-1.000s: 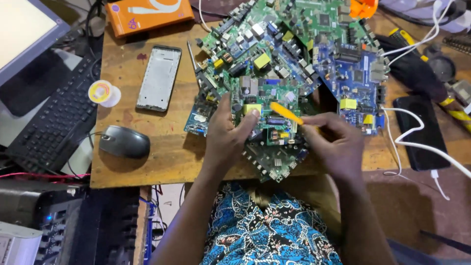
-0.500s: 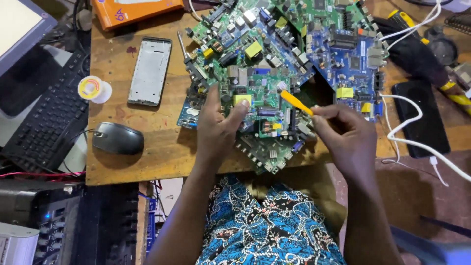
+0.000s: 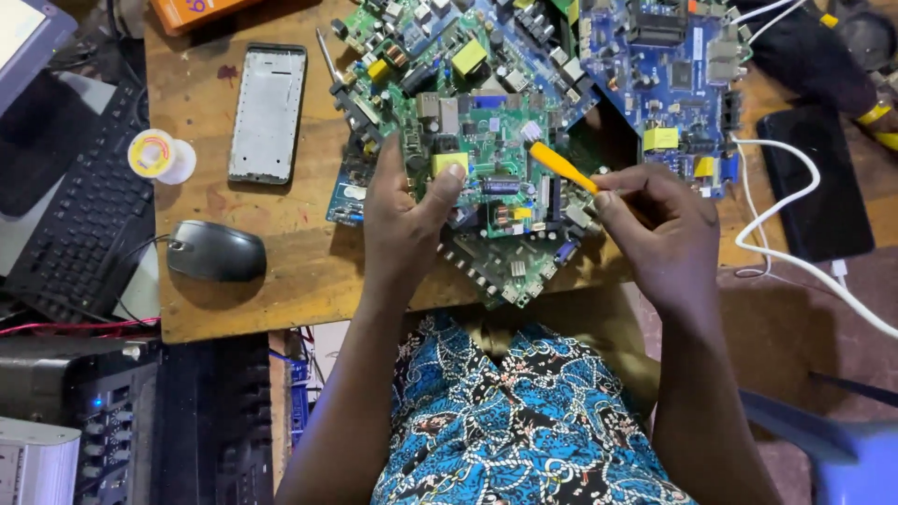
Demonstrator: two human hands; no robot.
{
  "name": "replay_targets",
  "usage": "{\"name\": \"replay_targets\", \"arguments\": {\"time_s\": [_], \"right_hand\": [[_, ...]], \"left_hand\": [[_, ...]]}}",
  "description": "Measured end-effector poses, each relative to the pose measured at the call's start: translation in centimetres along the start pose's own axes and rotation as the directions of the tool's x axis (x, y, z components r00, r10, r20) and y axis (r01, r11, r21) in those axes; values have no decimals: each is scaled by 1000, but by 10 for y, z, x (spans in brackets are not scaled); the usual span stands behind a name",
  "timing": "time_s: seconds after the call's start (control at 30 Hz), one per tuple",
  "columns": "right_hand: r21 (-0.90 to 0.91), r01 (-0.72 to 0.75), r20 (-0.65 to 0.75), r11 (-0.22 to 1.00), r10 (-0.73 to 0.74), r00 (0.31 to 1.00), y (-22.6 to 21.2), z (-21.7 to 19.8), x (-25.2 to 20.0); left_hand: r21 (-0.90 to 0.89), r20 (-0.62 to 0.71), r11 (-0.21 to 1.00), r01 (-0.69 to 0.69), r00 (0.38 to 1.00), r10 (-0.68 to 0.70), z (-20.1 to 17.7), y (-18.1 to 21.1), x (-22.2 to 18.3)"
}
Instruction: The person is sorting through a pile of electronic circuit boards, picking them up to inspect their components using a yellow plastic tool.
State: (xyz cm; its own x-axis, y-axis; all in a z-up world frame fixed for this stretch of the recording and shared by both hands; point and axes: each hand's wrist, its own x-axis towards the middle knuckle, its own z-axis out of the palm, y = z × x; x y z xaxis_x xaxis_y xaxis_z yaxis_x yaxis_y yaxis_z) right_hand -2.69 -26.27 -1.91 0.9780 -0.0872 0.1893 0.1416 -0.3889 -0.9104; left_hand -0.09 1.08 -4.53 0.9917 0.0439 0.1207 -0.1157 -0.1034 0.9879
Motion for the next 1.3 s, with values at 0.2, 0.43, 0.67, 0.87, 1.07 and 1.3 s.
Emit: {"name": "replay_targets", "arguments": {"time_s": [0.2, 0.43, 0.67, 0.87, 1.07, 1.3], "right_hand": [[20, -9, -23, 1000, 10, 1000, 4, -4, 5], [109, 40, -56, 993, -34, 998, -5, -1, 7], [12, 24, -85, 1000, -23, 996, -34, -9, 26], [-15, 72, -170, 997, -73, 983, -32, -14, 35], [-22, 12, -162, 1000, -16, 987, -27, -7, 35], [27, 89, -67, 996, -87, 994, -34, 9, 31]], "left_hand": [[-1, 11, 1000, 5, 1000, -5, -1, -8, 0], [-19, -4, 999, 32, 999, -32, -1, -11, 0], [-511, -29, 847, 144, 982, -185, -3, 44, 18], [-662, -248, 748, 47, 928, -277, -30, 48, 32], [-662, -290, 745, 83, 888, -357, -21, 42, 23], [-574, -141, 806, 144, 952, -271, 12, 61, 16]]}}
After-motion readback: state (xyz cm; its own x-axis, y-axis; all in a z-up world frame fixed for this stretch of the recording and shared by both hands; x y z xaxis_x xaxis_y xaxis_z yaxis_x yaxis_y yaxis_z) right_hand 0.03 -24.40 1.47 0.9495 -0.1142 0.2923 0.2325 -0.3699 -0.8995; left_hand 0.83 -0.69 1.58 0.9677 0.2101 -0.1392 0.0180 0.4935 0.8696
